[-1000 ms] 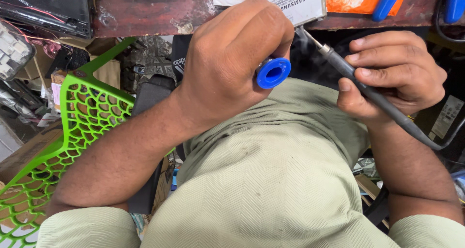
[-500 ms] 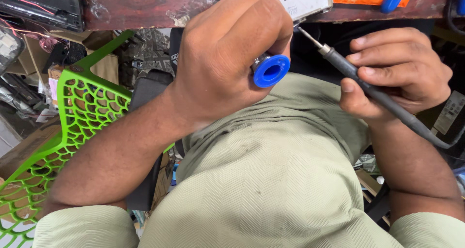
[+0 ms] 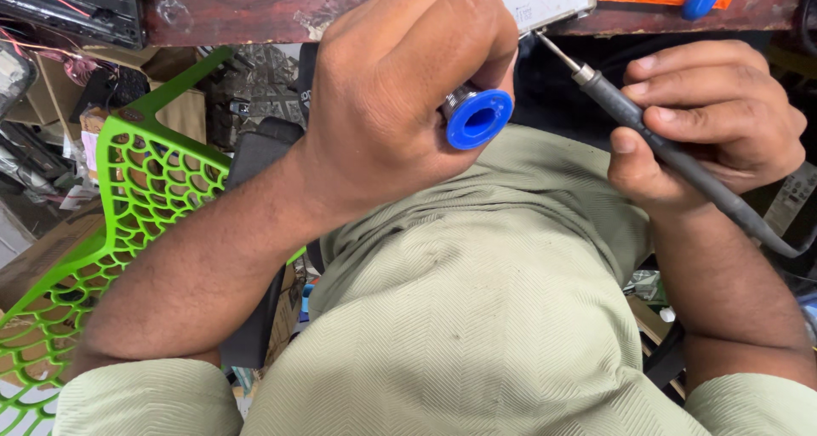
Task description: The person solders wires to a Samsung battery using a soldering iron and solder wire, then uses tweezers to adjust the connections. The person repeats the soldering process on multiple contact points while seated at a cluttered workbench.
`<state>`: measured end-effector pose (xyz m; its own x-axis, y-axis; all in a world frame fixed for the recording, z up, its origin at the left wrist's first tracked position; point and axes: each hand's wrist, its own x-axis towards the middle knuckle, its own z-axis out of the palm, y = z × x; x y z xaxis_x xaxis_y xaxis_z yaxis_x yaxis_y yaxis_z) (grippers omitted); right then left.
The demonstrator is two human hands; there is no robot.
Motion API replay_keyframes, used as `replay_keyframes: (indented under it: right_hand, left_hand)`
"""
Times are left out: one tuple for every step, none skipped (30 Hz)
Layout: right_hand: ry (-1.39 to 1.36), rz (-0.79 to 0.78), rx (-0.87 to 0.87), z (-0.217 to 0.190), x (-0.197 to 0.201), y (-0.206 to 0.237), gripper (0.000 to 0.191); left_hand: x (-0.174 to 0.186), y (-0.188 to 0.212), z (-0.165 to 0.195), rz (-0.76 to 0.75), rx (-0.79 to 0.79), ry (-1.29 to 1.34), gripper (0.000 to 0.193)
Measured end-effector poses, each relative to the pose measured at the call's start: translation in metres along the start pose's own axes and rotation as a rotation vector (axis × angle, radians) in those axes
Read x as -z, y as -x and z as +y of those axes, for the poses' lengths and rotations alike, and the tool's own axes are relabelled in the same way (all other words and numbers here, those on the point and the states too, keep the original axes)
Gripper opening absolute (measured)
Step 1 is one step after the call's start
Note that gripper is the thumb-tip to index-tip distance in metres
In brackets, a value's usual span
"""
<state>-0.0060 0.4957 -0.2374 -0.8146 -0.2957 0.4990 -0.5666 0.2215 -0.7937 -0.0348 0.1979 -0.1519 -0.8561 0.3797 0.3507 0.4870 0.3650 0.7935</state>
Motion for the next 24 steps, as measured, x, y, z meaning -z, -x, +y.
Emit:
replay_keyframes:
  right_hand:
    - [0.005, -0.003, -0.004, 0.000, 0.000, 0.000, 0.025]
    - [0.010, -0.006, -0.008, -0.001, 0.001, 0.001, 0.025]
    - [0.014, -0.011, -0.004, -0.001, 0.001, 0.002, 0.025]
    - [0.018, -0.015, -0.001, -0.001, 0.002, 0.003, 0.026]
    - [0.019, -0.015, -0.004, -0.001, 0.002, 0.004, 0.026]
    - [0.019, -0.014, -0.008, -0.001, 0.003, 0.005, 0.026]
    - [0.020, -0.010, -0.010, -0.001, 0.004, 0.007, 0.026]
    - [0.021, -0.005, -0.012, 0.000, 0.005, 0.009, 0.026]
    - [0.023, 0.003, -0.013, 0.001, 0.005, 0.011, 0.026]
    - [0.019, 0.009, -0.013, 0.002, 0.006, 0.013, 0.026]
    - [0.015, 0.015, -0.014, 0.002, 0.006, 0.014, 0.027]
    - [0.007, 0.018, -0.014, 0.004, 0.006, 0.015, 0.027]
    - [0.002, 0.021, -0.015, 0.004, 0.006, 0.016, 0.027]
    - [-0.002, 0.024, -0.017, 0.005, 0.006, 0.017, 0.027]
    - [-0.004, 0.026, -0.019, 0.005, 0.006, 0.018, 0.027]
    - [-0.001, 0.023, -0.025, 0.004, 0.006, 0.018, 0.027]
    - [0.002, 0.020, -0.031, 0.004, 0.006, 0.018, 0.027]
    - [0.010, 0.010, -0.041, 0.003, 0.007, 0.019, 0.027]
    - [0.019, 0.005, -0.041, 0.002, 0.007, 0.018, 0.027]
    - [0.027, -0.001, -0.040, 0.001, 0.007, 0.018, 0.027]
    - [0.036, -0.001, -0.028, 0.002, 0.007, 0.018, 0.028]
    - [0.039, -0.002, -0.020, 0.001, 0.008, 0.018, 0.028]
    - [0.041, -0.003, -0.013, 0.001, 0.008, 0.018, 0.028]
    - [0.040, -0.005, -0.010, 0.002, 0.008, 0.018, 0.027]
  left_hand:
    - [-0.001, 0.000, 0.001, 0.004, -0.004, -0.001, 0.021]
    - [-0.001, 0.000, 0.001, 0.008, -0.004, -0.003, 0.021]
    - [-0.002, 0.001, 0.001, 0.011, -0.003, -0.004, 0.021]
    - [-0.002, 0.002, 0.001, 0.014, 0.002, -0.005, 0.021]
    - [-0.003, 0.003, 0.002, 0.019, 0.012, 0.002, 0.021]
    - [-0.004, 0.004, 0.002, 0.024, 0.022, 0.010, 0.021]
    - [-0.005, 0.005, 0.002, 0.031, 0.033, 0.025, 0.021]
    - [-0.006, 0.006, 0.001, 0.037, 0.035, 0.028, 0.021]
    - [-0.008, 0.007, 0.001, 0.043, 0.038, 0.031, 0.021]
    - [-0.010, 0.008, 0.000, 0.047, 0.035, 0.021, 0.021]
    - [-0.011, 0.009, 0.000, 0.049, 0.033, 0.016, 0.021]
    - [-0.012, 0.009, -0.001, 0.050, 0.030, 0.012, 0.021]
    - [-0.012, 0.010, -0.001, 0.048, 0.029, 0.013, 0.020]
    - [-0.013, 0.010, -0.001, 0.047, 0.027, 0.011, 0.020]
    - [-0.013, 0.010, -0.002, 0.046, 0.026, 0.009, 0.020]
    - [-0.013, 0.010, -0.002, 0.045, 0.023, 0.005, 0.020]
    - [-0.013, 0.010, -0.002, 0.047, 0.021, 0.005, 0.020]
    - [-0.013, 0.010, -0.002, 0.048, 0.020, 0.005, 0.021]
    - [-0.013, 0.010, -0.002, 0.051, 0.020, 0.008, 0.021]
    - [-0.013, 0.010, -0.002, 0.050, 0.022, 0.009, 0.021]
    - [-0.013, 0.009, -0.002, 0.050, 0.023, 0.009, 0.021]
    - [-0.013, 0.009, -0.002, 0.046, 0.025, 0.009, 0.021]
    - [-0.013, 0.009, -0.002, 0.043, 0.023, 0.007, 0.020]
    - [-0.013, 0.009, -0.002, 0.040, 0.021, 0.006, 0.020]
